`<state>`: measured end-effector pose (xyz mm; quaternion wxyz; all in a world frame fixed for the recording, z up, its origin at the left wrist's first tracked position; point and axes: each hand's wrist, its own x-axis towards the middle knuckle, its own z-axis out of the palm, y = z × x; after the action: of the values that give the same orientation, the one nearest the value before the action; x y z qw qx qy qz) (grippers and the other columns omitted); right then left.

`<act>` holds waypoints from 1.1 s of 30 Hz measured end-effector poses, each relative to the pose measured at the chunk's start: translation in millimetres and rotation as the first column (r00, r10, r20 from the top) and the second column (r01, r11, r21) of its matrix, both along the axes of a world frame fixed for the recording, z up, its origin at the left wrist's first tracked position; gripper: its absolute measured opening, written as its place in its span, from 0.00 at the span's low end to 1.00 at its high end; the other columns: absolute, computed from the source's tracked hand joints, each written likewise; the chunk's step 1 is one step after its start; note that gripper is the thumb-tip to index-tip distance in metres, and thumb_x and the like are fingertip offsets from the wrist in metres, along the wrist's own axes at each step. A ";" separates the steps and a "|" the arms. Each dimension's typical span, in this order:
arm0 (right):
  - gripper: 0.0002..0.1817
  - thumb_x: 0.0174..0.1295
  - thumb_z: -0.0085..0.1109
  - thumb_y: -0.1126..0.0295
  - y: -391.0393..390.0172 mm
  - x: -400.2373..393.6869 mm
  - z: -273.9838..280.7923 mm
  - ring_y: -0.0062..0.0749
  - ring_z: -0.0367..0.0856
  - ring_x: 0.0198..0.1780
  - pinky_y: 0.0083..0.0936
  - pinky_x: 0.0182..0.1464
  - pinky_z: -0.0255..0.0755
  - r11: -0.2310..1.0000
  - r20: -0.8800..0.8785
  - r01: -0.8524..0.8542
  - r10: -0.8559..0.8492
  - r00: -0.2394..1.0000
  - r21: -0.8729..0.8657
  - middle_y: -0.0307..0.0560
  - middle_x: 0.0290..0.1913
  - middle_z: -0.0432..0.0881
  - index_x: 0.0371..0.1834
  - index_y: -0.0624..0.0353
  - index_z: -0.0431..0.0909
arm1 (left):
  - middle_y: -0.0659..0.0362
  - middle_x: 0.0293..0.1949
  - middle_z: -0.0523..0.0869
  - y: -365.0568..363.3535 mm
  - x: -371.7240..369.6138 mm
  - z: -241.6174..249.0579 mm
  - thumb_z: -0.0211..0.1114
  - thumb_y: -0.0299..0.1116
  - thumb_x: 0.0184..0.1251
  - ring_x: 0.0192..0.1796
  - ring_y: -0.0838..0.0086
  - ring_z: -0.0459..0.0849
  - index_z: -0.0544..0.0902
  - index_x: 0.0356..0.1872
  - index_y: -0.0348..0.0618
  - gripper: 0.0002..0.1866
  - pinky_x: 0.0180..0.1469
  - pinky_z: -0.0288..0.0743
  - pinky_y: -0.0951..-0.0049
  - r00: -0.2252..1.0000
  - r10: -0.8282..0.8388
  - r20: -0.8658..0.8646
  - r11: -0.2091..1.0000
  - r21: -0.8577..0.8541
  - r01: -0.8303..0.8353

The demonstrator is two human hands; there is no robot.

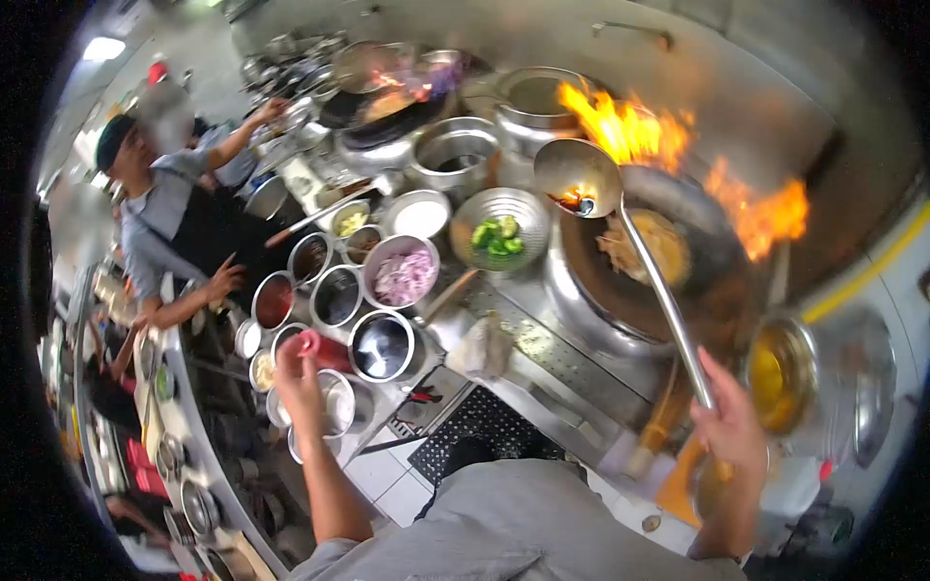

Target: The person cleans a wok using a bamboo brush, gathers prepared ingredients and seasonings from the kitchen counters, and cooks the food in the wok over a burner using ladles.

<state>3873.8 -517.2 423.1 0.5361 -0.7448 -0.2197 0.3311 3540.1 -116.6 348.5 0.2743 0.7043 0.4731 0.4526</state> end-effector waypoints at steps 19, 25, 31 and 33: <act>0.34 0.56 0.45 0.82 40.3 -24.4 -47.1 0.12 0.63 0.15 0.10 0.14 0.57 0.880 0.192 0.476 -0.465 0.864 -0.008 0.37 0.32 0.74 0.70 0.57 0.55 | 0.46 0.37 0.84 278.4 163.3 -94.9 0.50 0.32 0.61 0.42 0.53 0.84 0.83 0.35 0.41 0.12 0.44 0.77 0.57 0.266 -0.279 -0.923 0.874 -0.129 0.468; 0.35 0.54 0.47 0.82 68.3 -48.2 -37.2 0.11 0.63 0.14 0.09 0.14 0.57 0.869 0.114 0.494 -0.493 0.863 0.025 0.38 0.31 0.76 0.70 0.62 0.55 | 0.47 0.39 0.85 305.6 166.1 -117.0 0.50 0.33 0.62 0.43 0.57 0.85 0.85 0.34 0.40 0.14 0.44 0.79 0.61 0.257 -0.277 -0.926 0.858 -0.118 0.501; 0.35 0.53 0.50 0.81 120.3 -80.0 -8.7 0.11 0.62 0.12 0.10 0.13 0.57 0.883 -0.017 0.463 -0.464 0.886 0.078 0.41 0.32 0.77 0.69 0.63 0.56 | 0.51 0.38 0.86 291.5 172.3 -121.0 0.54 0.32 0.60 0.43 0.62 0.85 0.86 0.32 0.44 0.11 0.44 0.79 0.64 0.113 -0.267 -0.957 0.814 -0.162 0.558; 0.36 0.51 0.50 0.82 141.1 -88.9 -1.9 0.12 0.63 0.12 0.10 0.12 0.58 0.883 -0.131 0.448 -0.432 0.892 0.138 0.42 0.28 0.75 0.68 0.63 0.56 | 0.53 0.40 0.86 289.7 175.0 -123.2 0.55 0.32 0.60 0.44 0.64 0.86 0.87 0.34 0.46 0.11 0.43 0.80 0.67 0.095 -0.253 -0.963 0.815 -0.159 0.557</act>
<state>3785.0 -376.1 421.2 0.6668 -0.7114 -0.0455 0.2172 3715.1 173.2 225.3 -0.0516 0.9564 0.2616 -0.1191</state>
